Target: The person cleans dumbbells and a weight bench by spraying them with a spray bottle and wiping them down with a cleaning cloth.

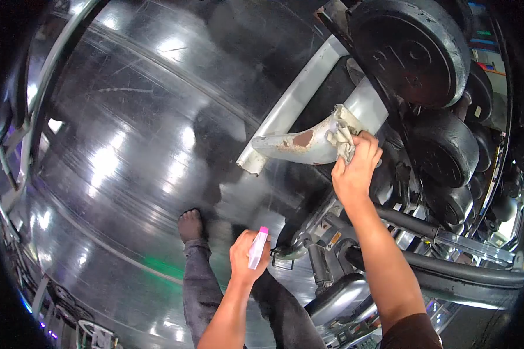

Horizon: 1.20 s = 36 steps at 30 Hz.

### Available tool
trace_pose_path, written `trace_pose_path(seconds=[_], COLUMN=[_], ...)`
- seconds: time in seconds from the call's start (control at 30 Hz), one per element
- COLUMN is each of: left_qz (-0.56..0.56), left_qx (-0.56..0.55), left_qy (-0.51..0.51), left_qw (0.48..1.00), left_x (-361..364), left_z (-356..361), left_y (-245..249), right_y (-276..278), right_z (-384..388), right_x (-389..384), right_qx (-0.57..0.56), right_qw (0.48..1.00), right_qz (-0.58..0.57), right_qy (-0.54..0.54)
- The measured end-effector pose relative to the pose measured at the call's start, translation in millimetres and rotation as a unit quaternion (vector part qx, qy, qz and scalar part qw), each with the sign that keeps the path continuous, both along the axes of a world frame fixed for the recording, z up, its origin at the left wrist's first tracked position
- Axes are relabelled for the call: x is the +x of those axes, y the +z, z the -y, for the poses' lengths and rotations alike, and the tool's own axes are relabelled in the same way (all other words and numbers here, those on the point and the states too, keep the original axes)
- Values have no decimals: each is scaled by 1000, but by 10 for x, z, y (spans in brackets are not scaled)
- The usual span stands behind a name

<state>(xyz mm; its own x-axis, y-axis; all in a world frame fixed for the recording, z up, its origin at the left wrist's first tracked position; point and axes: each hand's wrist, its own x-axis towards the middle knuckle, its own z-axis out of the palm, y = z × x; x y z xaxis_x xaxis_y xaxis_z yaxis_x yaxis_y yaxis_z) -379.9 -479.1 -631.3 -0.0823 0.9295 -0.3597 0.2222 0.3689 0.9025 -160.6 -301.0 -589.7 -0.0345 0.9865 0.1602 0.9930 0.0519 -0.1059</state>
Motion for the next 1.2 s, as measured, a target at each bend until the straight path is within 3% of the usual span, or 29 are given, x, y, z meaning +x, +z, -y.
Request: trace_pose_path(seconds=[0.17,0.3,0.4,0.53,0.67,0.77,0.93,1.0,1.2], left_qz=[50,87,55,73,92,92,95,53,-21], left_qx=[25,35,-13,9,32,21,18,15,-18], left_qy=[-39,-55,-71,-25,-6,-14,4,31,37], left_qw=[998,994,996,997,995,995,995,998,999], left_x=[-34,-81,-111,-137,-150,-184,-262,-229,-332], left_z=[105,46,137,65,63,-1,-11,57,203], left_y=[-121,-95,-153,-132,-190,-151,-176,-221,-314], right_y=[-111,145,135,-163,-246,-250,-310,-613,-1422], right_z=[64,-99,-282,-296,-300,-268,-58,53,208], right_x=[-171,-47,-11,-213,-183,-131,-193,-277,-550], right_qx=[35,45,73,132,157,145,21,27,-42], right_qw=[998,998,997,988,985,988,975,936,870], right_qz=[-25,10,22,55,54,56,134,206,319], right_qy=[-44,41,-6,-65,-53,-17,173,283,374])
